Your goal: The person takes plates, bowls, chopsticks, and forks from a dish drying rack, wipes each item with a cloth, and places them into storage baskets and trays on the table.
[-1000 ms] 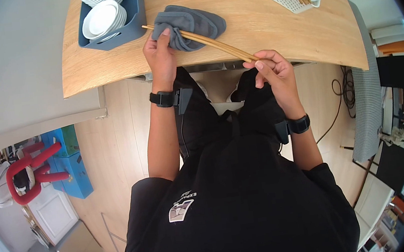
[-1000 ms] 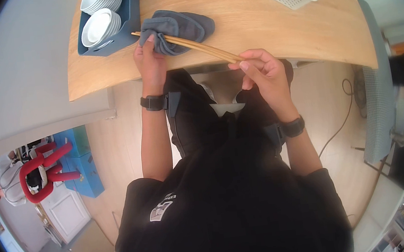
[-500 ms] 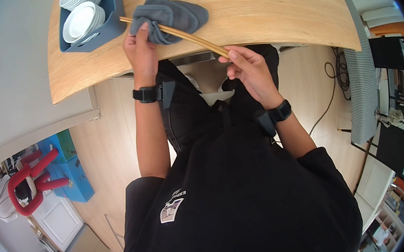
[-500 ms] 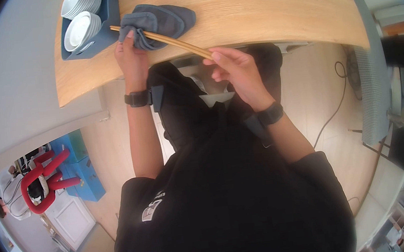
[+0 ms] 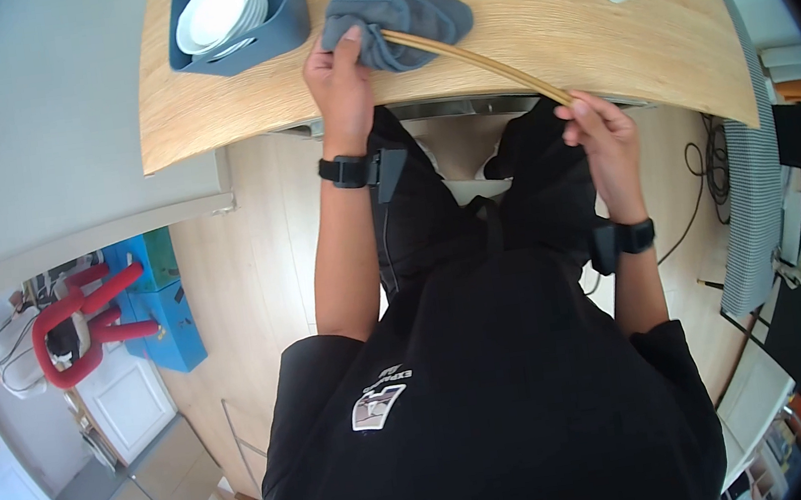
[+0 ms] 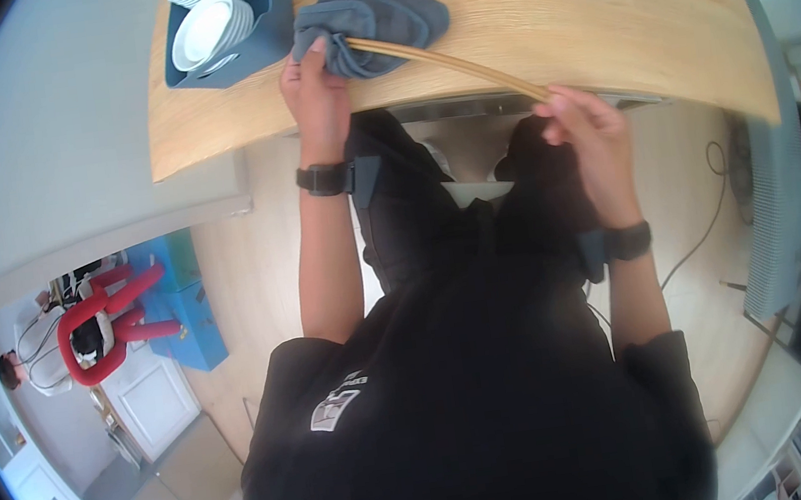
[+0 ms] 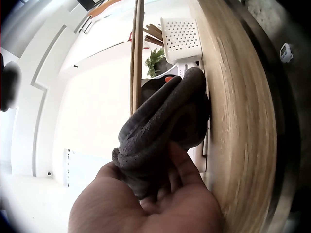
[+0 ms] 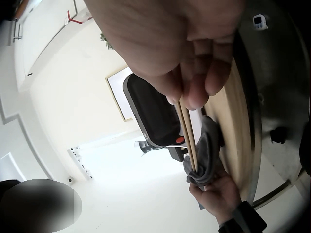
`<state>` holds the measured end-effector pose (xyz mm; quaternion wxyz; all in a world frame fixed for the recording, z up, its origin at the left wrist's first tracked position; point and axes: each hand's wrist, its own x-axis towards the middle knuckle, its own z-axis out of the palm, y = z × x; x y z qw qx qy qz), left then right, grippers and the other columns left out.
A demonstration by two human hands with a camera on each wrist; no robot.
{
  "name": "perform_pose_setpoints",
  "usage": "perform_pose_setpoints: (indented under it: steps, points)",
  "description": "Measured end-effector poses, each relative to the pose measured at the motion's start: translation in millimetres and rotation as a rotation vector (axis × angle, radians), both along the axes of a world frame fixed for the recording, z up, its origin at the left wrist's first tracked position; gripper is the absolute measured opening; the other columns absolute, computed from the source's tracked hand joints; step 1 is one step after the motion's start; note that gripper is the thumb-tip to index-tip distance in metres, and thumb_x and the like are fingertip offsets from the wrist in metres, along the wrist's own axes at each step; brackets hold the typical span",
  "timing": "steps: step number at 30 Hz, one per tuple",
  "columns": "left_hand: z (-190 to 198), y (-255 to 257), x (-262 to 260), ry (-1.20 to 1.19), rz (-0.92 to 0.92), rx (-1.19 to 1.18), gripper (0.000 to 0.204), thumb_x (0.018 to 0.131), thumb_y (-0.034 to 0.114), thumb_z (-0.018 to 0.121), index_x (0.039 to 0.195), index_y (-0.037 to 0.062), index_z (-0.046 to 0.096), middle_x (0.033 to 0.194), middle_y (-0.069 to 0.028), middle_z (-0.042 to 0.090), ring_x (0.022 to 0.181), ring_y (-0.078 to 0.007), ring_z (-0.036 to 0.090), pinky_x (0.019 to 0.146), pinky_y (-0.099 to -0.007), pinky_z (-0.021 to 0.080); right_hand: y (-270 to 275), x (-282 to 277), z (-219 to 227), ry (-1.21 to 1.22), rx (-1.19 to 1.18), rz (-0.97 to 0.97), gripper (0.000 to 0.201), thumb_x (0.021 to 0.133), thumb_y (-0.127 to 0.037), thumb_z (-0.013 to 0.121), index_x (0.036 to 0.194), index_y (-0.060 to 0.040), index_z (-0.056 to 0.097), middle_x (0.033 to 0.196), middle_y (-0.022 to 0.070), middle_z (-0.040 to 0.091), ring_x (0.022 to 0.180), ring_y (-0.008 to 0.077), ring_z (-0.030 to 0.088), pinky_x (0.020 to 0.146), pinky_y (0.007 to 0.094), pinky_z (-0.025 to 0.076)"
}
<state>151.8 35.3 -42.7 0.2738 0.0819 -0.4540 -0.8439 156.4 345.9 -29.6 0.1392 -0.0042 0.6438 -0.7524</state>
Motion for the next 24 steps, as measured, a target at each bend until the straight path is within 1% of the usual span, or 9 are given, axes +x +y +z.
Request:
perform_pose_setpoints:
  steps: [5, 8, 12, 15, 17, 18, 20, 21, 24]
  points:
    - [0.5, 1.0, -1.3, 0.068, -0.066, 0.034, 0.019, 0.094, 0.006, 0.060, 0.110, -0.0038, 0.063, 0.102, -0.0052, 0.067, 0.088, -0.0082, 0.060, 0.076, -0.0222, 0.047, 20.6, 5.6, -2.2, 0.012, 0.044, -0.026, 0.027, 0.096, -0.012, 0.062, 0.118, 0.0029, 0.065, 0.096, 0.0129, 0.072, 0.068, 0.0089, 0.058, 0.064, 0.0219, 0.049]
    - [0.9, 0.5, -2.3, 0.058, -0.070, 0.045, 0.018, 0.094, 0.006, 0.060, 0.109, -0.0035, 0.063, 0.102, -0.0054, 0.067, 0.088, -0.0085, 0.060, 0.077, -0.0227, 0.047, 6.6, 10.0, -3.4, 0.024, 0.062, 0.029, 0.024, 0.095, -0.012, 0.063, 0.116, 0.0009, 0.067, 0.096, 0.0127, 0.073, 0.067, 0.0087, 0.060, 0.063, 0.0218, 0.049]
    - [3.8, 0.2, -0.7, 0.052, -0.083, 0.078, 0.017, 0.094, 0.007, 0.061, 0.107, -0.0033, 0.063, 0.101, -0.0051, 0.067, 0.087, -0.0086, 0.060, 0.078, -0.0232, 0.048, -13.7, 9.2, -0.3, 0.003, 0.077, 0.039, 0.025, 0.095, -0.012, 0.064, 0.115, 0.0009, 0.067, 0.095, 0.0123, 0.073, 0.067, 0.0084, 0.061, 0.064, 0.0216, 0.050]
    - [-0.7, -3.1, -0.2, 0.051, -0.111, 0.020, 0.016, 0.094, 0.007, 0.062, 0.106, -0.0031, 0.063, 0.100, -0.0049, 0.067, 0.087, -0.0086, 0.060, 0.079, -0.0237, 0.048, -27.9, 5.1, 3.0, 0.025, 0.075, 0.086, 0.024, 0.092, -0.011, 0.068, 0.112, 0.0025, 0.068, 0.094, 0.0140, 0.073, 0.066, 0.0099, 0.063, 0.064, 0.0224, 0.053]
    - [-4.5, -6.4, -0.6, 0.046, -0.172, -0.042, 0.017, 0.095, 0.008, 0.058, 0.109, -0.0004, 0.063, 0.106, -0.0050, 0.067, 0.097, -0.0131, 0.063, 0.088, -0.0284, 0.049, -37.9, 2.6, 5.8, 0.045, 0.055, 0.128, 0.024, 0.091, -0.010, 0.068, 0.111, 0.0032, 0.068, 0.094, 0.0143, 0.073, 0.066, 0.0097, 0.064, 0.064, 0.0220, 0.054]
    - [-6.4, -6.5, -1.4, 0.047, -0.182, -0.038, 0.017, 0.095, 0.008, 0.058, 0.109, -0.0004, 0.063, 0.106, -0.0050, 0.067, 0.097, -0.0131, 0.063, 0.088, -0.0284, 0.049, -42.4, 1.2, 5.0, 0.058, 0.033, 0.155, 0.024, 0.091, -0.011, 0.068, 0.110, 0.0040, 0.068, 0.093, 0.0132, 0.073, 0.067, 0.0098, 0.064, 0.064, 0.0217, 0.054]
    - [-4.7, -5.1, -1.2, 0.037, -0.162, -0.015, 0.016, 0.092, 0.006, 0.063, 0.105, -0.0034, 0.063, 0.098, -0.0054, 0.066, 0.086, -0.0092, 0.060, 0.080, -0.0243, 0.048, -51.9, -1.2, 5.2, 0.062, 0.053, 0.181, 0.024, 0.092, -0.011, 0.067, 0.112, 0.0030, 0.068, 0.094, 0.0138, 0.073, 0.067, 0.0091, 0.064, 0.064, 0.0218, 0.053]
    - [-4.3, -4.6, -0.5, 0.038, -0.171, -0.015, 0.016, 0.092, 0.006, 0.063, 0.105, -0.0034, 0.063, 0.098, -0.0054, 0.066, 0.086, -0.0092, 0.060, 0.080, -0.0243, 0.048, -57.2, -2.6, 5.0, 0.068, 0.070, 0.217, 0.024, 0.093, -0.011, 0.066, 0.113, 0.0020, 0.068, 0.095, 0.0144, 0.073, 0.067, 0.0085, 0.064, 0.063, 0.0219, 0.053]
    - [-2.7, -4.5, 1.9, -0.004, -0.191, -0.072, 0.016, 0.091, 0.005, 0.064, 0.105, -0.0037, 0.063, 0.097, -0.0058, 0.066, 0.086, -0.0095, 0.060, 0.080, -0.0247, 0.048, -70.1, -5.8, 2.8, 0.030, 0.051, 0.219, 0.023, 0.093, -0.012, 0.067, 0.111, 0.0018, 0.068, 0.095, 0.0134, 0.073, 0.068, 0.0088, 0.064, 0.063, 0.0219, 0.053]
